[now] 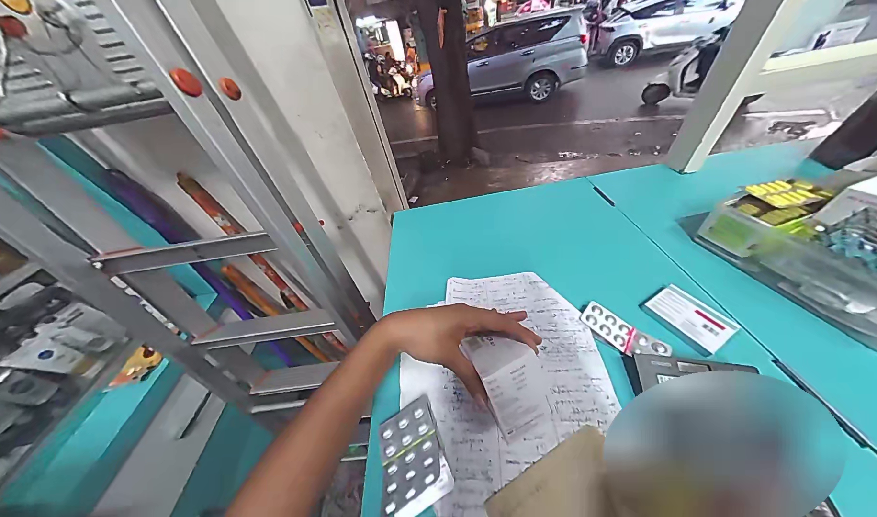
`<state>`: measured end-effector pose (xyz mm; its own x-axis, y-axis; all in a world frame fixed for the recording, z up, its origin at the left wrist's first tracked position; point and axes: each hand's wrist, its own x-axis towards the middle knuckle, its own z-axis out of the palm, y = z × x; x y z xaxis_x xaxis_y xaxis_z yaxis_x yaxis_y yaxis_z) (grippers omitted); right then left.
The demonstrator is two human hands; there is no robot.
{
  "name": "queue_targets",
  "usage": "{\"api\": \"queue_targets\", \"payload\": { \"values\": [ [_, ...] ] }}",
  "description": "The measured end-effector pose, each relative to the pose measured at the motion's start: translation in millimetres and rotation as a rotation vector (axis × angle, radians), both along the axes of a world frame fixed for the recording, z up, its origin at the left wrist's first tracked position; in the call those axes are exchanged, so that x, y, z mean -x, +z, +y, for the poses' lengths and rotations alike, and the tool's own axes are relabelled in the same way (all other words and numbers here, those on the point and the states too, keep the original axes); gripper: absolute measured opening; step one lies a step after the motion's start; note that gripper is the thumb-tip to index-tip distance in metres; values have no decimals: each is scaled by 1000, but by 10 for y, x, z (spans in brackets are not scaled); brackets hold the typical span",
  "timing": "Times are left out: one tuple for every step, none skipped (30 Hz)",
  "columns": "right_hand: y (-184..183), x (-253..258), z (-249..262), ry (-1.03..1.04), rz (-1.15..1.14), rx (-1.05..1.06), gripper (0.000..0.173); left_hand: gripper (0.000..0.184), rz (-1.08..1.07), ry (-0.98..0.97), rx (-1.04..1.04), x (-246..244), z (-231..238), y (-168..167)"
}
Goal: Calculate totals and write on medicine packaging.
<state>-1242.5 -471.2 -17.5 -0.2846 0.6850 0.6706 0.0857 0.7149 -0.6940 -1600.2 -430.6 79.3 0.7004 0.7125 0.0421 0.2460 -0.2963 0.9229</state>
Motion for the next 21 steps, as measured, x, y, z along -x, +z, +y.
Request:
{"api": "queue_targets", "payload": {
  "values": [
    [2,106,-21,23,-54,-87,19,74,8,-1,-15,-5,2,3],
    [16,215,-40,30,-116,-184,18,73,16,-2,-24,-6,5,5],
    [25,311,-59,38,-163,-259,16,73,24,-1,-26,-6,3,6],
    [44,395,-72,43,-209,-319,14,73,25,-3,-27,-6,2,4],
    [69,470,-80,50,-229,-358,14,73,19,-5,-33,-6,2,-3],
    [94,526,-84,55,-247,-381,15,72,15,-11,-38,-4,4,-11],
    [108,568,-85,56,-260,-392,18,71,15,-16,-44,2,3,-19],
    [108,597,-85,57,-272,-398,20,71,17,-16,-49,12,-5,-26],
    [97,619,-81,57,-278,-403,22,70,24,-13,-61,23,-14,-29],
    [76,623,-77,55,-284,-404,23,69,34,-13,-72,30,-16,-34],
    [46,617,-70,47,-278,-409,25,69,47,-13,-84,30,-7,-49],
    [13,606,-59,38,-267,-419,25,70,50,-17,-97,30,10,-75],
    [-12,596,-54,32,-257,-427,25,70,45,-26,-99,38,24,-101],
    [-28,591,-54,28,-254,-430,25,71,45,-30,-96,57,33,-124],
    [-36,594,-53,28,-250,-431,24,71,45,-33,-96,78,43,-139],
    [-42,598,-53,26,-243,-432,25,72,42,-39,-96,93,52,-149],
    [-48,602,-53,27,-234,-433,25,73,38,-45,-98,102,57,-158],
    [-53,603,-54,27,-232,-435,26,73,32,-51,-98,105,63,-162],
    [-56,602,-56,28,-236,-437,25,73,25,-56,-95,107,64,-163],
    [-59,597,-58,31,-229,-441,24,72,18,-58,-95,111,61,-165],
    [-55,579,-62,29,-204,-442,19,72,13,-58,-93,111,58,-164]
  ]
}}
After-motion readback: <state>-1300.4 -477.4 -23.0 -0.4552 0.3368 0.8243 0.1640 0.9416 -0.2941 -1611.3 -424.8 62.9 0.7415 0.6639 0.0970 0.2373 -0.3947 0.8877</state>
